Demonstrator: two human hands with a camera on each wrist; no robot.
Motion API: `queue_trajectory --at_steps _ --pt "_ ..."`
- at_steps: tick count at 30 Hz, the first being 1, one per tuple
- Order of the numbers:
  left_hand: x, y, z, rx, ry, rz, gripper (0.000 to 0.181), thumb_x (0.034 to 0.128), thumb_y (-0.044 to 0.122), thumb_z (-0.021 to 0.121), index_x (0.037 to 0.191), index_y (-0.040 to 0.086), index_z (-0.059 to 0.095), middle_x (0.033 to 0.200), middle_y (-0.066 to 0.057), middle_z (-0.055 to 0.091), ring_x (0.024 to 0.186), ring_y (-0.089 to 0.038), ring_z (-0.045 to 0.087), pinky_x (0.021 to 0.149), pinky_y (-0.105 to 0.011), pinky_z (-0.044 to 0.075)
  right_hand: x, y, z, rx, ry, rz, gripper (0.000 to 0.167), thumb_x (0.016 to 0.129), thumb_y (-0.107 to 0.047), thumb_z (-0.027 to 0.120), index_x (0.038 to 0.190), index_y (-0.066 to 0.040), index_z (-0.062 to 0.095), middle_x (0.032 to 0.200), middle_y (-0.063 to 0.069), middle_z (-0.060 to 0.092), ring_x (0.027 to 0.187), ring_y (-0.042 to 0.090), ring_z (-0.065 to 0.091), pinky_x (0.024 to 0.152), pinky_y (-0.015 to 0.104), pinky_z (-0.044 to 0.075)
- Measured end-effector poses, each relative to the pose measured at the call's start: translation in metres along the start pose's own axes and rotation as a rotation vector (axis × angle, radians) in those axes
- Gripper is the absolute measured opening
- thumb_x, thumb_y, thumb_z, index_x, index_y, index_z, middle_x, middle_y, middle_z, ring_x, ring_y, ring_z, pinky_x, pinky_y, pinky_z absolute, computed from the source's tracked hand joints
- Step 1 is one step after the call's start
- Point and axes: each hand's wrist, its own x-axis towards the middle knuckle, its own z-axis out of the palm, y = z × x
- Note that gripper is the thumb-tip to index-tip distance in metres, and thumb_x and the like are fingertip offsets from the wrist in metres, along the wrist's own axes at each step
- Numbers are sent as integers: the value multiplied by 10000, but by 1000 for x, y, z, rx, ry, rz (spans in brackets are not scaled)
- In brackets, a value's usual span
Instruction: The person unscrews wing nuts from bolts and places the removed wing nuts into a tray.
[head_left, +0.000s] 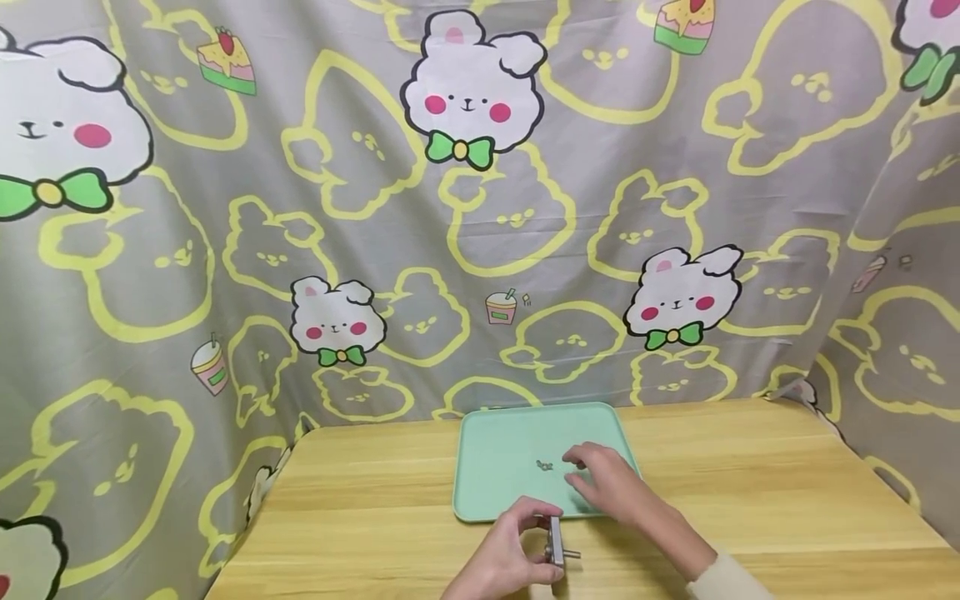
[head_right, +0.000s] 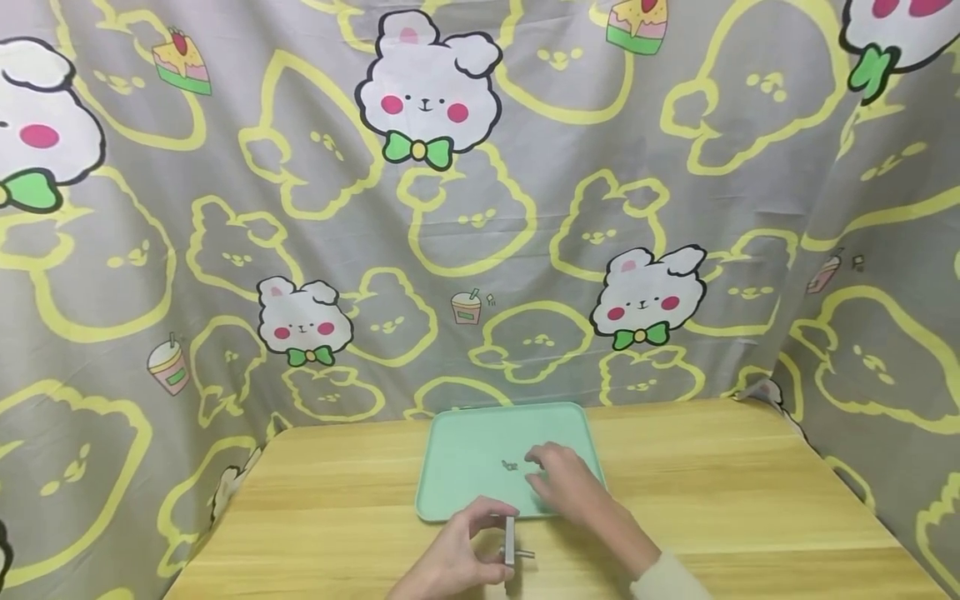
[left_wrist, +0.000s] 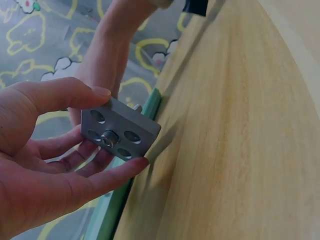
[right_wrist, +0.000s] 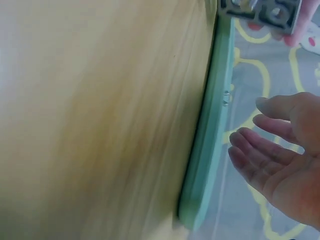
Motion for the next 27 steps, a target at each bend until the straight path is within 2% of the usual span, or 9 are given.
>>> queue_trajectory --at_steps 2,5,11,13,19,23,27 --pt "2 -2 1 -19 8 -15 579 740 -103 832 1267 40 638 1229 -19 560 1157 -178 603 914 -321 573 -8 -1 -4 -23 -6 -22 210 909 -73 766 1109 -18 729 1038 86 719 930 246 691 779 380 619" --pt "3 -5 2 -91 18 -50 585 732 -145 801 1265 26 628 1241 -30 545 1165 -192 588 835 -307 610 -20 -3 -10 -71 1 -70 242 912 -113 775 1136 -40 721 1071 39 708 967 228 691 806 394 620" --pt "5 -9 2 -220 8 0 621 711 -205 752 1283 -55 561 1299 -146 566 1245 -347 559 1007 -290 535 -41 -10 -23 -146 53 -131 334 899 -154 802 1209 -93 695 1152 -7 680 1035 211 685 837 409 621" --pt "6 -9 2 -257 -1 1 632 706 -228 732 1289 -73 541 1310 -192 575 1273 -382 552 1052 -287 502 -47 -12 -25 -149 57 -126 353 899 -163 805 1228 -103 691 1174 -8 675 1047 206 682 838 401 622" --pt "3 -11 -1 -357 -6 -81 646 719 -288 661 1314 -83 515 1366 -277 579 1326 -375 532 1048 -303 506 -60 -9 -30 -144 -18 -52 364 925 -222 785 1259 -117 685 1220 -26 647 1080 220 669 846 401 617" --pt "1 -13 -6 -346 27 -118 645 696 -303 651 1292 -83 538 1347 -291 595 1293 -365 567 1028 -321 524 -65 -5 -30 -155 -24 -42 396 921 -232 790 1281 -113 675 1229 -20 639 1082 226 665 840 399 618" --pt "-3 -15 -11 -242 66 -139 648 661 -314 679 1255 -83 562 1298 -258 625 1259 -364 603 1020 -314 529 -69 -2 -30 -158 -43 -31 425 933 -264 779 1310 -105 664 1249 -1 629 1099 245 654 842 420 616"
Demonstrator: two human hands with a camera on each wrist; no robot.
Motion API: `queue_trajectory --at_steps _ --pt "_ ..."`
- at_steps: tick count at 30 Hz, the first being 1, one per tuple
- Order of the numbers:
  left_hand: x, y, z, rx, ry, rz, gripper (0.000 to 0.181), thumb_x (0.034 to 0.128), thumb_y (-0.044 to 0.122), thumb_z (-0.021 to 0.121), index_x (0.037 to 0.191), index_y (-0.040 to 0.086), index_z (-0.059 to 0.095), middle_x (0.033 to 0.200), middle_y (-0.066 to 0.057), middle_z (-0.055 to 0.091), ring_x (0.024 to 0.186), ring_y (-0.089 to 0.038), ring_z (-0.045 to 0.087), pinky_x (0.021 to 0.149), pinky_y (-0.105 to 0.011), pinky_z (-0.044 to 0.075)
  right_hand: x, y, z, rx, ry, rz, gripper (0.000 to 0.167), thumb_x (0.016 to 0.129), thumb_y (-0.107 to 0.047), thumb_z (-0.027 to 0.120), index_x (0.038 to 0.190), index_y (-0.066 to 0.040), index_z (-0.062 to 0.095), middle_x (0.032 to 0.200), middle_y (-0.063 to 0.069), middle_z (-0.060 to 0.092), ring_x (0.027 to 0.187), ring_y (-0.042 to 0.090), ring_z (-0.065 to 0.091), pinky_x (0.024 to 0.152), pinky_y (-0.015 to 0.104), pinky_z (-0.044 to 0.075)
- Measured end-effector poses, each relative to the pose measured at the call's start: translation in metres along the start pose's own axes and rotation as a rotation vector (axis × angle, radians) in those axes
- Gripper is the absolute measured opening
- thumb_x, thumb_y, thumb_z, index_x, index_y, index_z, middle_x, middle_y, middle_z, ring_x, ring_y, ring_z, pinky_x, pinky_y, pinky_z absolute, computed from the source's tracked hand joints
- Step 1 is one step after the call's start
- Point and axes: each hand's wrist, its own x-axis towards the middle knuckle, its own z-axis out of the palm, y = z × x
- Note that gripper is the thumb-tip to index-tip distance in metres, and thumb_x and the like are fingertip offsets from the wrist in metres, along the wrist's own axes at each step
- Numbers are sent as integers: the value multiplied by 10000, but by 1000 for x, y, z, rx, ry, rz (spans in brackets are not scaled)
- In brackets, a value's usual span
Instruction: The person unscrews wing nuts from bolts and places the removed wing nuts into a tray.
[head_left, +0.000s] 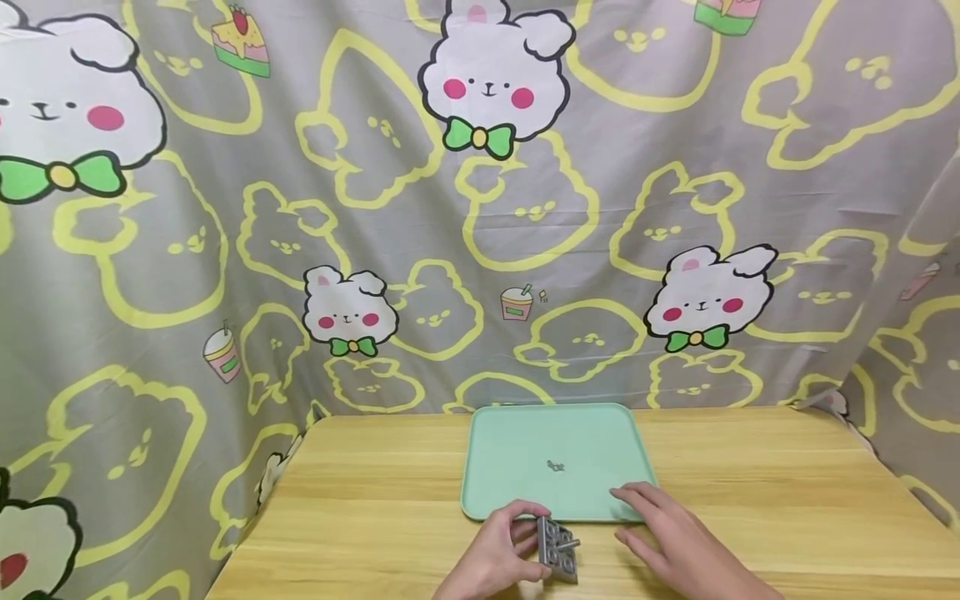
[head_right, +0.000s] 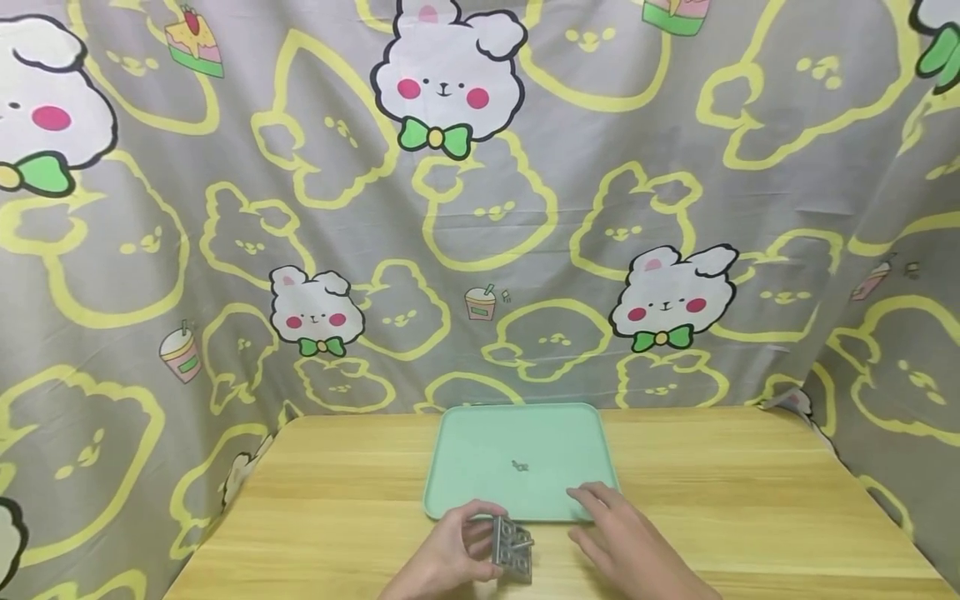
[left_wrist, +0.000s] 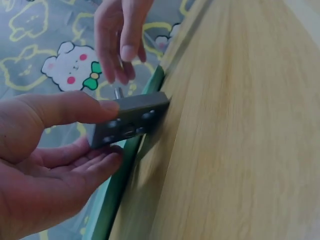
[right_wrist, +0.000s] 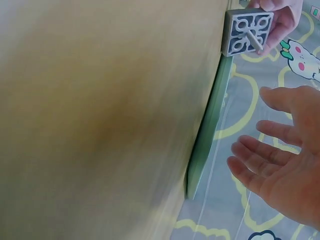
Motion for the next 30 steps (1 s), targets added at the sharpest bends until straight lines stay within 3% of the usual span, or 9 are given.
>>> queue_trajectory --at_steps 2,5,9,16,23,26,30 --pt "-2 0 -2 87 16 15 644 648 -304 706 1236 -79 571 1265 -214 638 1224 -348 627 1010 -306 537 -2 1 -1 9 -9 12 426 938 -267 772 1315 -102 662 1263 20 628 1113 266 651 846 437 615" --pt "-4 1 -4 236 45 25 634 640 -252 758 1214 -36 596 1176 -112 652 1089 -228 667 955 -271 572 -4 4 -2 19 -7 26 425 934 -259 776 1310 -98 663 1269 48 636 1123 293 654 842 455 615" --pt "-4 -1 -5 377 72 -2 622 645 -188 810 1197 28 623 1051 -6 627 915 -99 591 812 -245 562 -4 8 -4 33 -7 42 426 931 -259 781 1303 -91 662 1272 66 641 1127 311 657 844 460 613" --pt "-1 -3 -5 632 99 65 638 585 -120 885 1155 60 661 1008 79 605 925 -80 572 885 -265 540 -3 15 -18 33 -9 95 491 911 -298 800 1320 -75 644 1309 109 632 1173 345 635 891 507 592" --pt "1 -1 -1 853 37 86 678 577 -56 902 1196 73 656 1064 91 586 957 -46 539 905 -233 528 -15 29 -22 -58 -11 40 687 910 -422 783 1455 -71 557 1419 148 571 1251 340 585 928 537 576" --pt "1 1 1 896 35 68 749 573 -32 914 1268 56 649 1093 57 584 978 -64 542 907 -245 541 -21 35 -22 -125 33 -15 763 888 -435 801 1481 -44 524 1448 166 545 1264 339 574 919 548 574" --pt "-3 10 -3 881 69 41 830 626 27 933 1385 60 598 1185 -6 578 1005 -122 569 900 -294 575 -25 40 -23 -174 100 -45 823 868 -433 819 1506 -33 489 1487 181 504 1297 362 536 947 586 546"
